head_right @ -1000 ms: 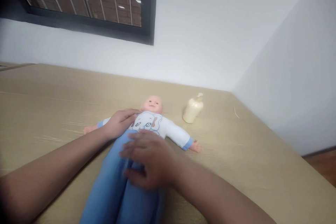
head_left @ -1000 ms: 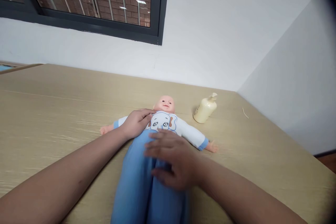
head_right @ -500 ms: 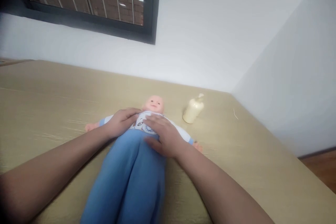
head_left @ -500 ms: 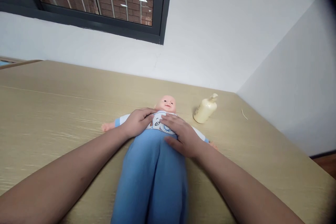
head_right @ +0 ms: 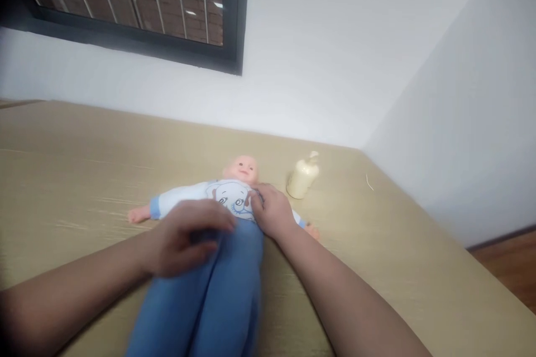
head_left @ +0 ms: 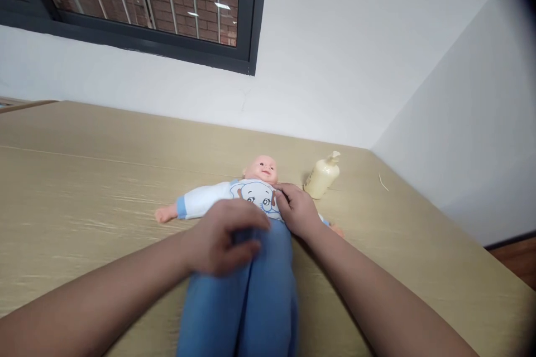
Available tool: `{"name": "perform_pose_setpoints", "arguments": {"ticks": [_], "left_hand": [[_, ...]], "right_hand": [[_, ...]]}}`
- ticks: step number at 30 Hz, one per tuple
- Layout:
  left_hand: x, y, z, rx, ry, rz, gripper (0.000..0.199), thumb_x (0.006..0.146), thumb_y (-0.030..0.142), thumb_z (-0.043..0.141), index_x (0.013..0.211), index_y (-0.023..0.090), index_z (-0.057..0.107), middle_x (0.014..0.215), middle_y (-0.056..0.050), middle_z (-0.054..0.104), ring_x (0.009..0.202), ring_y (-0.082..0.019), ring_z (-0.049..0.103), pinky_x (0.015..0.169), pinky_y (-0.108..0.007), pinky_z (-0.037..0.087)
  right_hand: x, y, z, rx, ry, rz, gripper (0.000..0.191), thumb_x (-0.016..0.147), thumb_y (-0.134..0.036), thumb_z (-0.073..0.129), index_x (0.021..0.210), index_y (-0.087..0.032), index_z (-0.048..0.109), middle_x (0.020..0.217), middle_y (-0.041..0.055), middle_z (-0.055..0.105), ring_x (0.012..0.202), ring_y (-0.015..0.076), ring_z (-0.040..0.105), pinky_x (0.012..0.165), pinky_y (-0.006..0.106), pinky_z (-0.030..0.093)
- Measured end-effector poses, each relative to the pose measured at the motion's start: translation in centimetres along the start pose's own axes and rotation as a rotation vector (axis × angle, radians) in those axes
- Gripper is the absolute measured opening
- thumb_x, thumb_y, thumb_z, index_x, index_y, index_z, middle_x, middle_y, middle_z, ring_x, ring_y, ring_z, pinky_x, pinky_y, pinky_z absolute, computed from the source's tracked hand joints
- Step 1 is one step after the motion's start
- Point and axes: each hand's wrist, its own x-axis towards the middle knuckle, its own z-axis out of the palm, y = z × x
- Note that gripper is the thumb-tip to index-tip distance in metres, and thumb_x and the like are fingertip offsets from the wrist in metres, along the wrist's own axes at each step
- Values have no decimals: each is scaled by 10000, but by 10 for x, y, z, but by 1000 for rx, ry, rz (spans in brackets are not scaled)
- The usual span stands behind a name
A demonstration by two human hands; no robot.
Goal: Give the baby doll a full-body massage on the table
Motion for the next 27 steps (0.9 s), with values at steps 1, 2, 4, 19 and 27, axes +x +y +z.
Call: {"name": "perform_pose_setpoints", "arguments": {"ticks": [1,2,4,19,27], "left_hand": [[1,11,3,-52,-110,43,325,817,237,662,1136,244,721,1076,-73,762,1019,-270,707,943,-406,560],[2,19,6,-70,-231,26,346,828,252,672,1171,271,718,1112,-64,757,1063,-272,697,994,-403,544],[4,25,8,-74,-318,-9,402,822,275,682,1223,294,708,1179,-59,742,1156,-293,664,1072,-425,504],[1,-68,-15,165,-99,-290,502,1001,445,516,1448,221,561,1519,-66,525,1437,-255,439,1224,-430,302],[2,-73,-17,-9,97,-552,473,963,486,550,1321,201,674,1384,-68,650,1298,-285,586,1116,-413,441]], "right_hand": [[0,1,1,-4,2,-7,258,982,-270,476,976,-259,733,1081,25,756,1034,218,679,901,364,505],[1,3,2,-7,5,-15,258,982,-276,475,1000,-256,732,1097,32,754,1044,222,678,905,369,506],[1,6,4,-12,2,-31,264,986,-291,471,1032,-253,729,1116,41,751,1055,228,678,916,380,510],[0,2,1,13,-18,-5,263,983,-280,470,1077,-258,714,1124,35,738,1078,235,659,956,410,500],[-7,-12,-1,58,63,-52,252,927,-297,558,1124,-219,695,1155,87,727,1116,263,651,989,454,515]]}}
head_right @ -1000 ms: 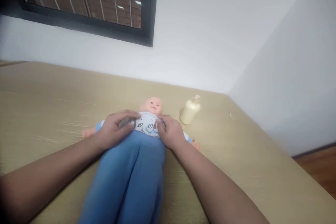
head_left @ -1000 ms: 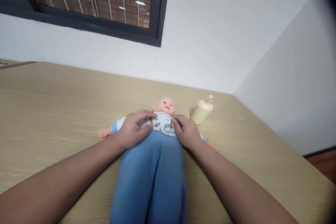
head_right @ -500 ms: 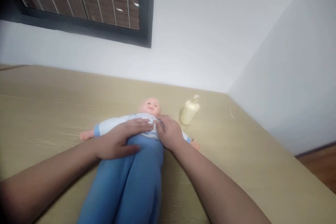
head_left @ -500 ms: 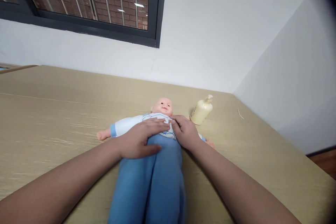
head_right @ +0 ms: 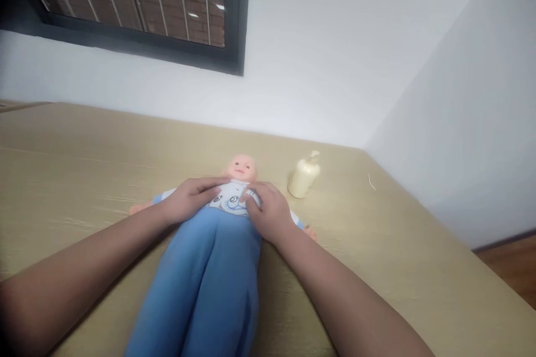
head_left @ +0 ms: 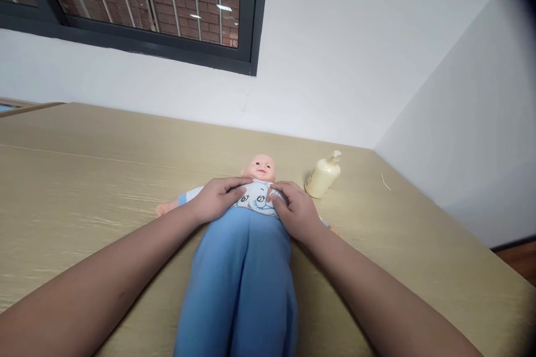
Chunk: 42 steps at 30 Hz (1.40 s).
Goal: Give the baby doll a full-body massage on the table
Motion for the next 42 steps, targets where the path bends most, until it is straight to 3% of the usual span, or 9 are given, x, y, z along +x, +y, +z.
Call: {"name": "perform_pose_setpoints", "arguments": {"ticks": [3,7,10,16,20,27,31,36,42], "left_hand": [[0,-4,1,-5,55,-17,465,940,476,580,1287,187,692,1354,-78,670,1276,-296,603,1109,-426,446],[-1,-8,1,16,61,-3,447,946,478,568,1272,201,700,1326,-63,689,1249,-291,625,1083,-419,474],[-1,-12,2,21,46,12,450,953,483,559,1273,200,701,1324,-63,690,1236,-287,635,1066,-411,491],[0,-8,2,-11,25,66,421,959,459,562,1263,208,710,1314,-57,697,1246,-281,629,1089,-402,468],[-1,-3,2,12,37,62,421,964,436,538,1277,207,703,1326,-58,689,1245,-282,628,1083,-404,470],[-2,-8,-3,190,104,19,398,970,399,453,1201,228,728,1181,-45,756,1077,-263,703,940,-376,543],[-3,-12,-17,152,70,-26,381,914,394,491,1131,205,742,1185,-68,750,1100,-280,692,949,-391,538],[-4,-11,-35,32,-23,-122,332,760,305,598,1045,189,722,1094,-67,764,1021,-293,709,888,-404,561],[-2,-3,-41,-12,-170,-101,429,728,297,687,1143,192,660,1197,-68,723,1118,-297,673,962,-396,524]], "right_hand": [[-10,-27,-6,23,-13,-230,316,907,-328,599,1192,-211,673,1274,120,683,1265,278,586,1096,480,457],[-27,-65,-13,132,-406,-610,429,956,-440,519,1321,-235,614,1510,87,528,1456,229,423,1212,428,335],[-32,-74,-10,37,-505,-669,547,974,-572,476,1385,-226,579,1568,87,459,1523,229,302,1250,424,249],[-15,-33,-5,-104,-422,-474,660,936,-602,553,1483,-242,477,1607,115,390,1520,320,292,1240,598,196],[-4,-2,-6,-127,-318,-337,590,986,-468,516,1515,-219,431,1577,127,436,1472,287,394,1204,542,338],[-4,10,-3,-143,-96,-112,380,1000,-381,463,1283,-204,646,1262,104,708,1190,268,644,1027,447,501],[2,17,-8,-73,-98,100,293,956,-422,520,1065,-223,706,1030,67,753,958,243,686,825,384,529],[10,32,-11,164,-123,281,197,870,-406,587,819,-219,620,808,11,710,748,194,644,679,316,490],[14,36,-21,340,-312,407,310,841,-460,602,675,-200,569,662,12,625,585,160,552,517,267,403]]}}
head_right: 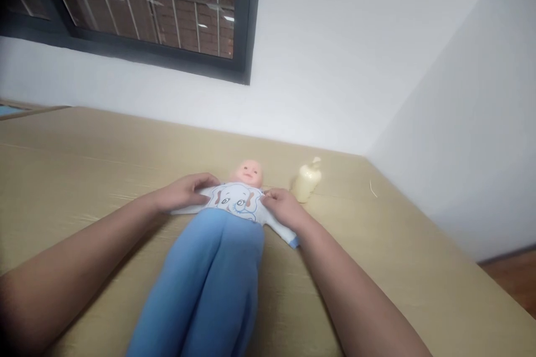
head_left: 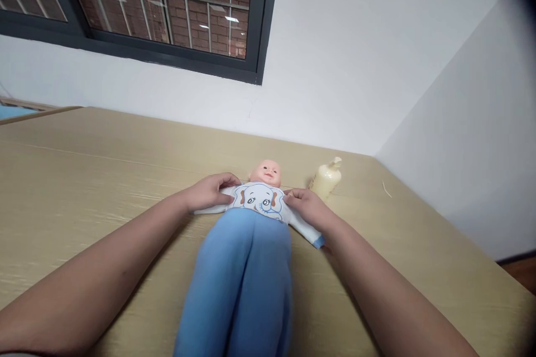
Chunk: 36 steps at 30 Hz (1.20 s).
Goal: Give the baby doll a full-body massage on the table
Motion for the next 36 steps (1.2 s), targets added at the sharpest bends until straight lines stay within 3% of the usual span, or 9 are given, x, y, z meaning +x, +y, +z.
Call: {"name": "perform_pose_setpoints", "arguments": {"ticks": [6,11,14,18,22,26,31,36], "left_hand": [[2,3,3,-58,-25,-59,471,769,398,729,1179,192,625,1235,-75,703,1148,-299,655,982,-402,508],[2,4,7,-43,-12,-21,468,781,383,704,1199,191,616,1255,-77,691,1165,-289,640,1013,-398,484],[2,5,7,73,-1,-39,513,788,428,677,1237,193,602,1289,-80,675,1178,-296,629,1012,-392,477],[2,6,2,366,-21,-166,676,817,604,602,1356,198,552,1365,-116,634,1201,-338,607,1010,-416,453],[4,1,-1,471,-90,-195,661,823,677,539,1273,203,634,1229,-107,707,1087,-331,655,907,-379,490],[5,-8,0,415,-53,-154,573,794,626,598,1157,192,686,1110,-71,739,984,-294,683,798,-326,510],[6,-12,0,311,-7,-107,555,763,544,672,1198,198,680,1137,-40,738,1005,-277,688,819,-306,512],[5,-14,-5,306,15,-140,602,764,583,690,1223,195,663,1177,-52,724,1036,-281,681,840,-319,506]], "right_hand": [[-9,-16,1,49,-17,194,397,793,-557,642,642,-206,534,532,-21,508,471,122,409,443,257,268],[-15,-33,13,107,32,226,434,749,-564,697,613,-215,478,510,-45,459,465,100,340,462,261,236],[-17,-38,22,174,82,211,434,742,-542,712,605,-215,462,511,-60,434,479,94,332,481,255,249],[-15,-34,29,229,129,180,433,734,-502,721,583,-213,436,500,-76,401,487,89,328,497,246,257],[-12,-30,29,338,137,172,393,700,-417,729,562,-212,423,498,-76,416,495,88,353,505,241,263],[-13,-33,28,375,167,152,333,679,-329,702,550,-210,419,490,-81,413,496,84,346,505,237,268],[-11,-30,24,384,180,155,259,647,-241,639,516,-210,419,578,-37,582,543,115,471,526,249,347],[-7,-22,17,347,92,152,122,601,-206,609,511,-199,527,676,3,656,608,149,553,562,267,401]]}}
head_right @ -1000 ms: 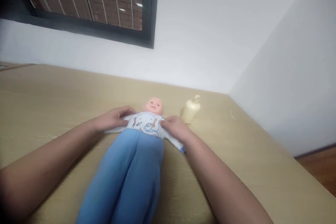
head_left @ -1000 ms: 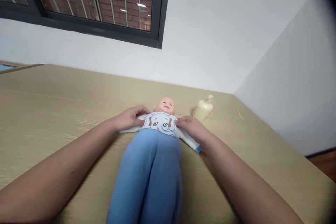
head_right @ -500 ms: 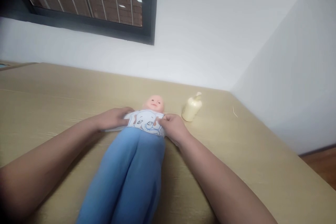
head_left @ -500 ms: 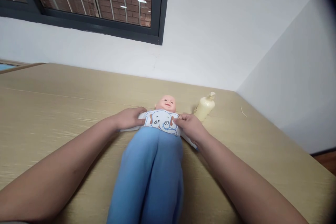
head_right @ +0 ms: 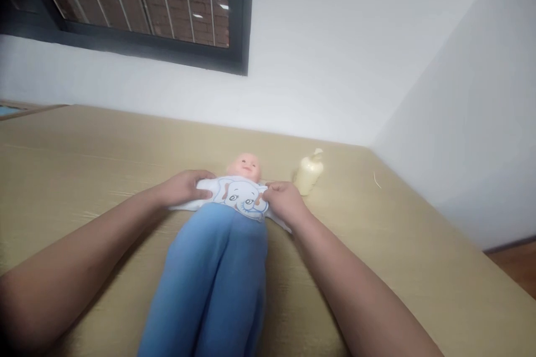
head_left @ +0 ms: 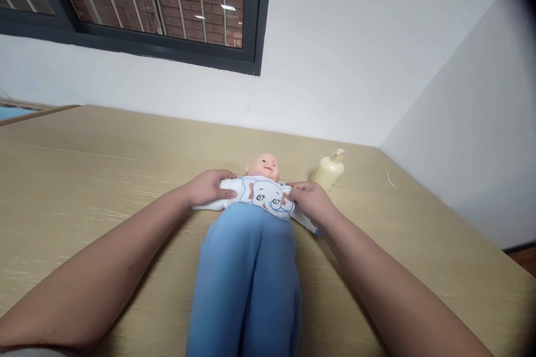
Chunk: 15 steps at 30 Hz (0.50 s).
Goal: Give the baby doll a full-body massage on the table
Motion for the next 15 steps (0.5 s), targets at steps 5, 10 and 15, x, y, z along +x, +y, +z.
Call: {"name": "perform_pose_setpoints", "arguments": {"ticks": [5,10,15], "left_hand": [[0,-2,-1,4,-5,11,598,774,595,688,1225,202,660,1202,-53,716,1073,-289,669,880,-330,495],[0,-2,-2,-10,-21,40,628,785,615,666,1259,204,653,1254,-54,705,1122,-299,654,920,-328,495],[1,-4,-1,19,-16,95,636,823,640,619,1284,203,647,1278,-56,698,1143,-294,645,939,-320,481]], "right_hand": [[-1,1,-2,-198,83,-49,225,679,-293,612,562,-214,437,515,-71,409,515,107,362,506,256,262],[1,4,0,-329,93,-121,198,732,-339,579,618,-209,484,600,-55,490,603,129,452,572,262,330],[-2,-1,-1,-437,124,-145,214,731,-285,536,580,-214,402,571,-60,425,585,126,432,573,268,311]]}}
